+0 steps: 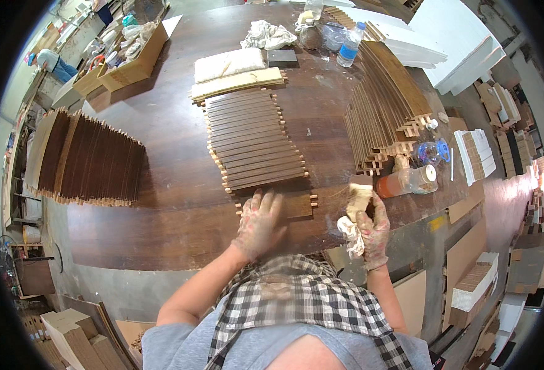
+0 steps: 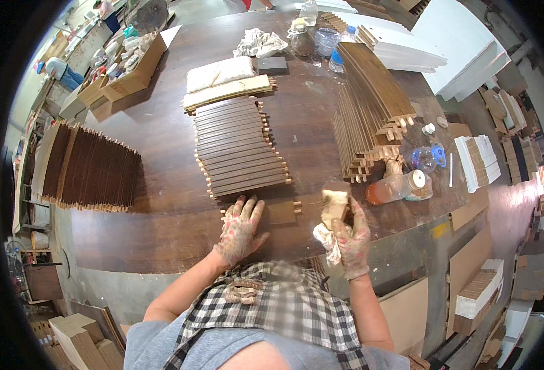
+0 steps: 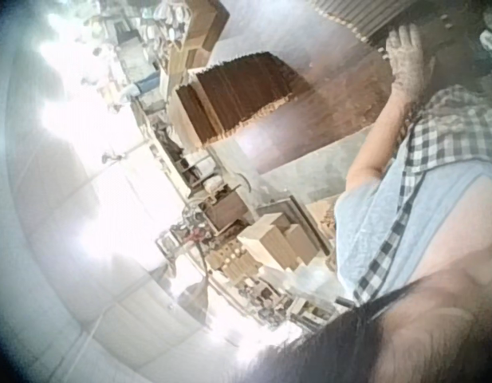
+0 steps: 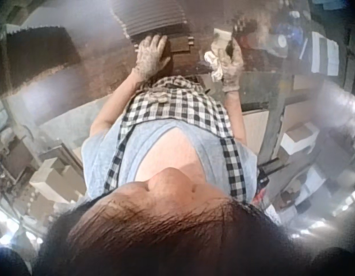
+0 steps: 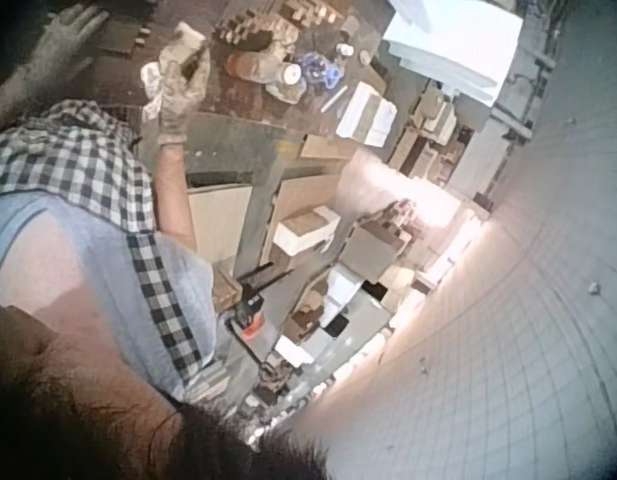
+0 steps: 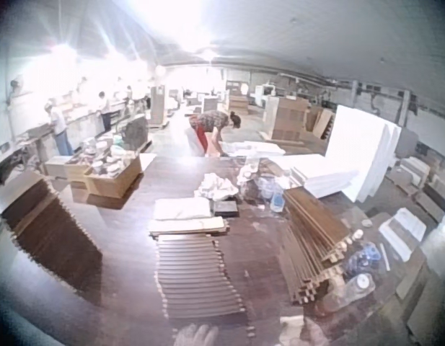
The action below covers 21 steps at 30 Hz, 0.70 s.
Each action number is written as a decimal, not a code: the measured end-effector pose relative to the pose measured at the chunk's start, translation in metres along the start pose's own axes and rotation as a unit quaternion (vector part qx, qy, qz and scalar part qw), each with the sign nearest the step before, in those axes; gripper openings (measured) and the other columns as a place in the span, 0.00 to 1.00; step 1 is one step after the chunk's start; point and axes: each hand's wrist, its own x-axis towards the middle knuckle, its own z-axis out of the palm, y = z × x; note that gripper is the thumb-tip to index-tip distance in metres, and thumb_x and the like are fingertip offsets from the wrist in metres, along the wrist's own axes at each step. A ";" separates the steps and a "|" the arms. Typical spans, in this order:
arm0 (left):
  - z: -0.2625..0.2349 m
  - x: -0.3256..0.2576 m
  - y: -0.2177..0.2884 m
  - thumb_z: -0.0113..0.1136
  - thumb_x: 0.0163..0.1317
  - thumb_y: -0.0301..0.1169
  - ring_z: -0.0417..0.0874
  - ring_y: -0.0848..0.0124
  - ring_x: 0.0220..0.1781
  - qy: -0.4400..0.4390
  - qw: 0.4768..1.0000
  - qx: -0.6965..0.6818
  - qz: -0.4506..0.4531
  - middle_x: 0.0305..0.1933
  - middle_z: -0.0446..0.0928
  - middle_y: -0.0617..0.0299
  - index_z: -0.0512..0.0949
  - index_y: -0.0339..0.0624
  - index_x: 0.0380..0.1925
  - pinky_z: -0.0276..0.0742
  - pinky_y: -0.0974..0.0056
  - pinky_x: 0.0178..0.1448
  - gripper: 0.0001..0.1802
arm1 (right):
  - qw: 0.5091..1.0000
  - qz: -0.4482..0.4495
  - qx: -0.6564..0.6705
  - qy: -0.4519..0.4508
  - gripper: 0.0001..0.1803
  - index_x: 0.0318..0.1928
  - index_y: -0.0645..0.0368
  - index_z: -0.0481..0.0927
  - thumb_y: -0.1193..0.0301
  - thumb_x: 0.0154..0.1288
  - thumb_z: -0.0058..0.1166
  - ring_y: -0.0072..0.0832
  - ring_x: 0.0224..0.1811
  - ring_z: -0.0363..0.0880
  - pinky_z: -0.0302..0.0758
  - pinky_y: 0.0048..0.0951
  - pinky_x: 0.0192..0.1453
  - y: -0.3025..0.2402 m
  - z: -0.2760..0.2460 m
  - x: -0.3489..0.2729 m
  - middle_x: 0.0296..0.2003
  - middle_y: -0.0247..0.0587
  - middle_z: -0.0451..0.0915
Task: The person wipes individual wooden slats with a cloth, handling them one at a time and placing them into a stack on a work table.
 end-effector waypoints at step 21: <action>-0.050 -0.031 0.001 0.81 0.43 0.41 0.75 0.49 0.55 0.035 0.993 -0.071 -0.082 0.55 0.71 0.48 0.68 0.38 0.66 0.75 0.49 0.60 0.49 | 0.847 -0.121 -0.436 -0.280 0.35 0.60 0.64 0.78 0.57 0.55 0.70 0.47 0.44 0.84 0.82 0.40 0.47 -0.074 0.034 0.008 0.44 0.52 0.82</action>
